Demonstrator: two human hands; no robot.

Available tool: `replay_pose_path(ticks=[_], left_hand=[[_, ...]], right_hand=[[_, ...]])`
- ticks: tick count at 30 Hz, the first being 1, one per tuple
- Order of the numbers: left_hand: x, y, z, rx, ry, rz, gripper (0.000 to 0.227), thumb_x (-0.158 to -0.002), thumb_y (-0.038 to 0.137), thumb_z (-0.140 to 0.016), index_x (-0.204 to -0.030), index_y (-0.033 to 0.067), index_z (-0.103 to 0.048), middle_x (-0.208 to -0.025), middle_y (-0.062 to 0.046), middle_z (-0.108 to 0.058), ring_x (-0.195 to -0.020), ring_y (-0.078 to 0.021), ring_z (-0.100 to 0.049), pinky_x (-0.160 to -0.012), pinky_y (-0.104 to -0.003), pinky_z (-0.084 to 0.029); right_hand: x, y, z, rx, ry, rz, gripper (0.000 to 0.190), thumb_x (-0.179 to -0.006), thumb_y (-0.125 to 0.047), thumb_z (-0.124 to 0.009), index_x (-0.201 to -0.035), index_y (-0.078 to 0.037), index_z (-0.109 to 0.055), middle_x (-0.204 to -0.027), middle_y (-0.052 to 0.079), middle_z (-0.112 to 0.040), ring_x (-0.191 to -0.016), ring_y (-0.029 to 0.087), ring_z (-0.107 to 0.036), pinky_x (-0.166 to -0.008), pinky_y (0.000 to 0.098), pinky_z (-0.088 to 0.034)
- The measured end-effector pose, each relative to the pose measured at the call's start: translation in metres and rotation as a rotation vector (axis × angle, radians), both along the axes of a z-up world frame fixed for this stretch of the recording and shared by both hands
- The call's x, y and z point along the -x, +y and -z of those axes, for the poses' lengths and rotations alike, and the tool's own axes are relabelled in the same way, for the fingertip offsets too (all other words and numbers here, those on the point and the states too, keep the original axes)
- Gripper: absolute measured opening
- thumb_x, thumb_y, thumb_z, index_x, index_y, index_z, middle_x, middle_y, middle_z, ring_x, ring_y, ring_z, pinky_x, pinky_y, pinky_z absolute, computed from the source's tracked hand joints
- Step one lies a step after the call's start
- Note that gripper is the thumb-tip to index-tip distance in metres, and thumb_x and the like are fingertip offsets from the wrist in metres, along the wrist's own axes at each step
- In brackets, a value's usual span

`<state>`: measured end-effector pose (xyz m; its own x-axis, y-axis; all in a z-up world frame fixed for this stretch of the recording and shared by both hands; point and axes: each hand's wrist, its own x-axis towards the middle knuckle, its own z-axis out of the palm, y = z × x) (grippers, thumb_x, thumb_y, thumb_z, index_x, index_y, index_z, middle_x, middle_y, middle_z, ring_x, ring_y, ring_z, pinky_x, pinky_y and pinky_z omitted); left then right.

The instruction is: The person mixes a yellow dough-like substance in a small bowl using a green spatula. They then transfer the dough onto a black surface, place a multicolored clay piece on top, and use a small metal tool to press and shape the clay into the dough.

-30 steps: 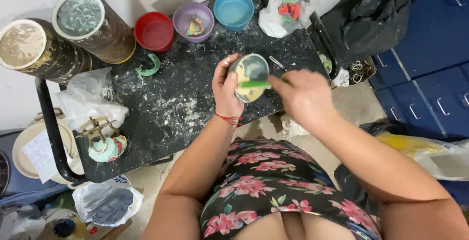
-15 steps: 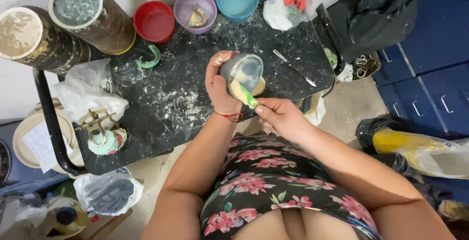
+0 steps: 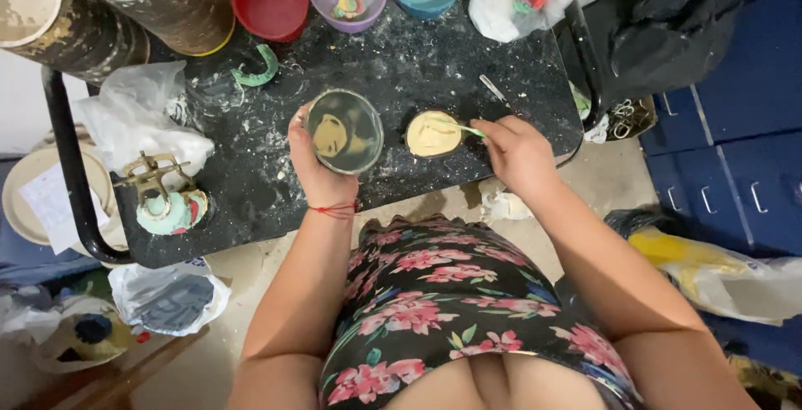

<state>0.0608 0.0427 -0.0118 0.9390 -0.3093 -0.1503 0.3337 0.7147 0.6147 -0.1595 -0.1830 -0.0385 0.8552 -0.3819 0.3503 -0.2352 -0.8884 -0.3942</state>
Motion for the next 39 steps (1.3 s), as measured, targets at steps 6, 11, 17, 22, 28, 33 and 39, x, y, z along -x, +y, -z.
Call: replay_pose_path(ticks=[6,11,17,22,28,33,39], left_hand=[[0.01,0.01,0.019,-0.074,-0.118,0.027,0.047,-0.1,0.053,-0.063,-0.123,0.0126,-0.058,-0.114,-0.014,-0.073,-0.102,-0.0266,-0.075,-0.08,-0.037,-0.068],[0.02,0.005,0.006,-0.005,-0.172,0.025,0.035,-0.104,0.045,-0.06,-0.118,0.014,-0.052,-0.119,-0.005,-0.066,-0.107,-0.0196,-0.07,-0.085,-0.034,-0.066],[0.021,0.01,-0.001,0.006,-0.219,0.042,0.037,-0.105,0.045,-0.057,-0.119,0.0115,-0.049,-0.121,-0.007,-0.063,-0.111,-0.0192,-0.067,-0.087,-0.034,-0.064],[0.026,0.012,-0.017,0.005,-0.221,0.033,0.035,-0.106,0.044,-0.057,-0.117,0.0128,-0.047,-0.117,-0.004,-0.061,-0.105,-0.0162,-0.067,-0.083,-0.032,-0.063],[0.026,0.015,-0.015,-0.024,-0.238,0.064,0.041,-0.105,0.045,-0.056,-0.12,0.0078,-0.05,-0.11,-0.01,-0.066,-0.101,-0.021,-0.072,-0.077,-0.032,-0.064],[0.034,0.016,-0.022,-0.01,-0.19,0.044,0.039,-0.103,0.044,-0.059,-0.118,0.0097,-0.05,-0.114,-0.011,-0.066,-0.103,-0.0218,-0.071,-0.079,-0.034,-0.064],[0.029,0.013,-0.016,-0.028,-0.202,0.051,0.039,-0.103,0.044,-0.059,-0.119,0.0089,-0.051,-0.115,-0.01,-0.066,-0.104,-0.0225,-0.071,-0.079,-0.034,-0.064]], right_hand=[[0.004,-0.008,0.0,0.1,0.199,-0.049,0.024,-0.097,-0.018,-0.066,-0.118,-0.025,-0.077,-0.094,0.004,-0.07,-0.092,0.027,-0.071,-0.083,0.04,-0.058],[-0.013,-0.003,-0.01,0.215,0.187,-0.074,0.022,-0.098,-0.019,-0.066,-0.115,-0.027,-0.077,-0.091,-0.001,-0.069,-0.086,0.022,-0.071,-0.075,0.0335,-0.057],[-0.03,-0.005,-0.022,0.238,0.209,-0.131,0.024,-0.1,-0.015,-0.065,-0.119,-0.022,-0.077,-0.088,0.0,-0.069,-0.077,0.021,-0.07,-0.066,0.032,-0.057],[-0.033,-0.011,-0.021,0.272,0.171,-0.118,0.02,-0.101,-0.019,-0.067,-0.117,-0.023,-0.077,-0.088,-0.001,-0.069,-0.076,0.018,-0.07,-0.065,0.0277,-0.057],[-0.024,-0.014,-0.034,0.266,0.221,-0.078,0.018,-0.101,-0.021,-0.067,-0.116,-0.021,-0.077,-0.086,-0.001,-0.067,-0.072,0.02,-0.071,-0.062,0.0286,-0.057],[-0.006,-0.012,-0.035,0.218,0.241,0.019,0.021,-0.099,-0.024,-0.069,-0.117,-0.024,-0.078,-0.089,0.001,-0.069,-0.075,0.023,-0.073,-0.068,0.0327,-0.06],[-0.009,0.001,-0.044,0.169,0.272,0.024,0.023,-0.098,-0.022,-0.069,-0.119,-0.024,-0.079,-0.092,0.001,-0.071,-0.077,0.024,-0.074,-0.069,0.0319,-0.06]])
